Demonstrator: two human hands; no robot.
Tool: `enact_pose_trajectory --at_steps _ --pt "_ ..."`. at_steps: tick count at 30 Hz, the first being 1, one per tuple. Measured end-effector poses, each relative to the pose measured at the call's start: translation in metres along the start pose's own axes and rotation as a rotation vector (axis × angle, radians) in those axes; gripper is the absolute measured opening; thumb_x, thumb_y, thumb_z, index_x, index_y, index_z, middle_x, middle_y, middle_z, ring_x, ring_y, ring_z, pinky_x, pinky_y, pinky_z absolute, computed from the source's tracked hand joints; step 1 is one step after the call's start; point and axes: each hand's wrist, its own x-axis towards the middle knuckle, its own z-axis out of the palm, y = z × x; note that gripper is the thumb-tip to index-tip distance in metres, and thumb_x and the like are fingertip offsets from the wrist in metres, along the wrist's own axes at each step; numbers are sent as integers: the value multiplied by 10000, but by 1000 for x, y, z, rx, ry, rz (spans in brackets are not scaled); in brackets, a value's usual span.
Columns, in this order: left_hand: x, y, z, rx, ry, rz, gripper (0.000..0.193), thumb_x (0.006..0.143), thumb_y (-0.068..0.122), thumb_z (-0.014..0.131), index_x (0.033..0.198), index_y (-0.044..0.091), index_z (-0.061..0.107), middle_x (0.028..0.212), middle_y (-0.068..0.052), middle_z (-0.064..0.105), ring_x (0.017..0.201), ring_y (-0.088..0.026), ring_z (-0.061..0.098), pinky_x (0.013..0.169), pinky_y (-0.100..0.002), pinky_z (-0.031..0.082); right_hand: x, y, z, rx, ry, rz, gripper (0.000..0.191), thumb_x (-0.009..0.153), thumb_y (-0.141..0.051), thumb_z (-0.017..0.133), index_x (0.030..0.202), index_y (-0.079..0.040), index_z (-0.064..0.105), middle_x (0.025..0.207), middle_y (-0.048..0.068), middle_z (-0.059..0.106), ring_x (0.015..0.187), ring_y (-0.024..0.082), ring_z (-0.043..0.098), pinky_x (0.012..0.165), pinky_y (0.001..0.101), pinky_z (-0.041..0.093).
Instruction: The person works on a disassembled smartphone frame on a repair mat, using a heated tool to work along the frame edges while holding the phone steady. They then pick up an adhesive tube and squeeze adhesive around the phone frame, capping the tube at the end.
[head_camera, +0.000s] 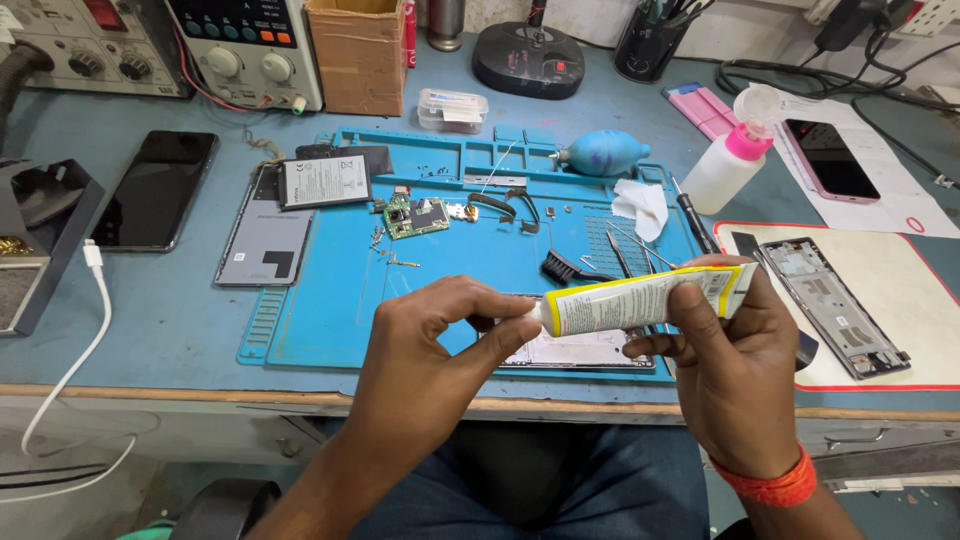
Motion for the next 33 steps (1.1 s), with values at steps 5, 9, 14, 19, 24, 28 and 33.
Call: enact_pose_trajectory --at_steps 5,9,14,19,24,28,33 --pt "-1 -3 -2 135 58 239 160 873 120 805 1010 41 782 940 -58 778 872 -114 711 754 -263 577 1 3 -1 -27 1 49 205 1031 -160 615 1187 -32 573 991 140 719 830 250 754 637 370 623" --pt "3 -12 -2 86 73 -28 226 875 188 801 1033 31 768 840 -44 753 775 -87 673 699 -258 567 4 6 -2 -46 12 88 198 1017 -157 626 1155 -19 593 1002 131 712 874 234 744 680 383 643" --pt "9 -23 -2 -222 6 -378 284 935 244 712 1014 -16 794 768 -46 775 684 -55 664 641 -219 574 7 10 -1 -72 -3 82 182 1025 -163 624 1113 -8 583 1008 141 713 895 220 738 705 382 653" --pt "10 -23 -8 -96 -25 -358 252 904 206 738 1014 -12 799 768 -56 792 692 -67 700 611 -230 569 9 12 -4 -134 -100 165 204 994 -164 637 1088 4 571 980 187 739 842 252 770 692 355 639" --pt "7 -16 -16 201 -29 139 261 893 162 728 1081 -11 784 905 -43 775 779 -74 721 662 -226 577 15 9 -4 -23 -111 255 228 962 -181 650 1088 -19 551 982 177 736 812 263 774 662 348 639" --pt "6 -19 -7 -19 -48 -186 229 899 177 737 1040 8 801 823 -36 788 752 -79 714 640 -231 573 11 4 -5 -162 -90 121 230 982 -181 659 1080 16 592 1003 149 729 873 203 745 718 355 668" --pt "7 -27 -1 -140 -29 -310 208 900 178 763 978 -8 815 785 -51 785 699 -100 669 636 -240 558 6 9 -3 -219 -118 48 212 954 -154 682 1064 20 632 971 141 737 865 199 752 722 366 687"
